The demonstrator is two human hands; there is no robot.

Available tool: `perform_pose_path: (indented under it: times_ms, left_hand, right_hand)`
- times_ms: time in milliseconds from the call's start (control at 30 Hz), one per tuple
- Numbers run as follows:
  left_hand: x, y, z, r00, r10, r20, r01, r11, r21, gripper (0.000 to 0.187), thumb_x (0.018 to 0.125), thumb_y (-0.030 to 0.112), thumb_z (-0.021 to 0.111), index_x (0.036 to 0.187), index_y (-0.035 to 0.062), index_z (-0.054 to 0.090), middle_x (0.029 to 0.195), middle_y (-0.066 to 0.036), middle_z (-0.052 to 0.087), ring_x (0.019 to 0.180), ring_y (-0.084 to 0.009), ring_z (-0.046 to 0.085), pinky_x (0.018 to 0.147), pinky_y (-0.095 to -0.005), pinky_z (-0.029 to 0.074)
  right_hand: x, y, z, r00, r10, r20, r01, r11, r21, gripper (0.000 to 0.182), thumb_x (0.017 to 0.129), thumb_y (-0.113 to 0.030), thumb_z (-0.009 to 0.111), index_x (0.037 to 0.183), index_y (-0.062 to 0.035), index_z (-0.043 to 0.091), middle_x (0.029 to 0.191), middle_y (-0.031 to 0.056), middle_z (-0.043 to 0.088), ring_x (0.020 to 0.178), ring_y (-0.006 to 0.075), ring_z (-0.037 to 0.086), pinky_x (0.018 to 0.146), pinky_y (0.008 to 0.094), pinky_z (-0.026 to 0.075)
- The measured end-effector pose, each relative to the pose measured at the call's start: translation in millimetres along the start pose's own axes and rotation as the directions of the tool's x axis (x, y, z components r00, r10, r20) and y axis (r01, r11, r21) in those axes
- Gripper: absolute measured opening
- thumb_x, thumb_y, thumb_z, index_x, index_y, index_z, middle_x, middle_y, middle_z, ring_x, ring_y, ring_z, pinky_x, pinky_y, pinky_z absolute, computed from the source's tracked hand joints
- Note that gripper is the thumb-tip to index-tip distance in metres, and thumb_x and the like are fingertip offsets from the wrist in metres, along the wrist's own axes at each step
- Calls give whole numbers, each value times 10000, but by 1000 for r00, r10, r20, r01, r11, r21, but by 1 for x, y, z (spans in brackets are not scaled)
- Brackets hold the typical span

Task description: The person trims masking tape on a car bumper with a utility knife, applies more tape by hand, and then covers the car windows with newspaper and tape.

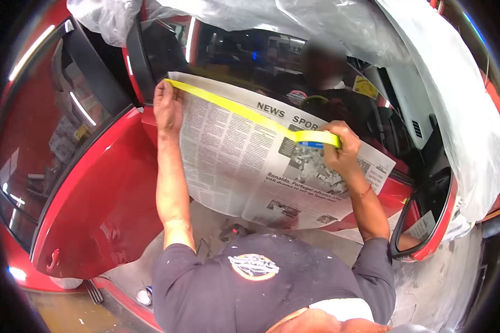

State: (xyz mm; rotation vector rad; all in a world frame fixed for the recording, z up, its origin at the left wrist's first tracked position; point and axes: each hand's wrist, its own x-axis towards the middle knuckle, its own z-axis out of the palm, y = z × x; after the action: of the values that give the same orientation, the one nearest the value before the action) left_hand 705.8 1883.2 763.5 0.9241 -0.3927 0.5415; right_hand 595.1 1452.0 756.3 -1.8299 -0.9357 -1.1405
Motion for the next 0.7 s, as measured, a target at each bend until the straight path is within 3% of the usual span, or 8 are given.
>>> perform_pose_path:
  times_ms: [67, 100, 133, 167, 233, 367, 433, 700]
  left_hand:
    - [4, 1, -12, 997, -10, 77, 11, 1000, -17, 147, 1052, 203, 590, 1120, 78, 623, 980, -9, 668, 893, -117, 623, 850, -284, 513]
    - [2, 4, 5, 999, 12, -49, -13, 1000, -14, 140, 1039, 209, 619, 1077, 80, 655, 893, 10, 654, 803, -101, 597, 774, -263, 503]
    - [7, 1, -7, 1000, 24, 12, -24, 998, 58, 148, 1013, 209, 663, 1080, 78, 683, 880, 12, 668, 781, -89, 601, 735, -243, 504]
    - [10, -5, -4, 984, 27, -175, -15, 997, 70, 167, 992, 191, 694, 1103, 66, 702, 894, 11, 688, 753, -79, 603, 698, -232, 502]
    - [14, -14, -5, 970, 37, -241, 4, 986, 169, 169, 995, 195, 690, 1117, 78, 703, 952, 17, 701, 764, -62, 621, 655, -189, 508]
    - [15, -24, 9, 945, 124, -304, -58, 974, 219, 196, 969, 196, 728, 1107, 57, 720, 939, 20, 706, 761, -59, 625, 657, -193, 522]
    - [14, -20, 21, 887, 98, -452, -11, 981, 191, 216, 964, 214, 736, 1104, 50, 729, 915, 14, 705, 754, -60, 625, 652, -192, 522]
    - [24, -7, 43, 818, 171, -549, 6, 952, 305, 288, 943, 239, 762, 1125, 17, 745, 772, 2, 676, 617, -57, 588, 570, -206, 507]
  right_hand:
    - [1, -4, 1, 999, 33, 17, -32, 997, -72, 184, 743, 65, 711, 842, -21, 583, 829, 146, 674, 746, 315, 667, 702, 382, 539]
    - [3, -4, 1, 1000, -1, 22, 2, 999, -52, 192, 726, 64, 729, 824, -22, 588, 836, 149, 680, 767, 320, 678, 734, 382, 548]
    - [4, -7, 1, 999, -15, 35, 17, 999, -35, 208, 709, 55, 747, 832, -21, 598, 833, 148, 682, 768, 325, 678, 747, 386, 549]
    - [0, -4, 0, 998, -4, 67, 6, 1000, -29, 205, 709, 47, 743, 839, -13, 597, 872, 164, 688, 829, 345, 679, 792, 405, 549]
    - [11, -16, -3, 991, -28, 128, 33, 999, -40, 194, 715, 42, 735, 837, -5, 591, 917, 183, 687, 876, 361, 674, 817, 422, 546]
    - [1, -1, -10, 961, -130, 245, 163, 979, -121, 197, 753, 9, 729, 889, 15, 586, 1067, 237, 670, 992, 408, 651, 880, 472, 531]
    - [-3, 1, -4, 972, -110, 208, 137, 983, -119, 218, 792, -26, 753, 924, 24, 586, 1071, 241, 668, 1000, 406, 652, 881, 459, 532]
    - [-2, -1, -5, 972, -74, 224, 110, 982, -153, 350, 886, -149, 788, 1095, 30, 572, 1104, 240, 658, 984, 381, 654, 855, 432, 536]
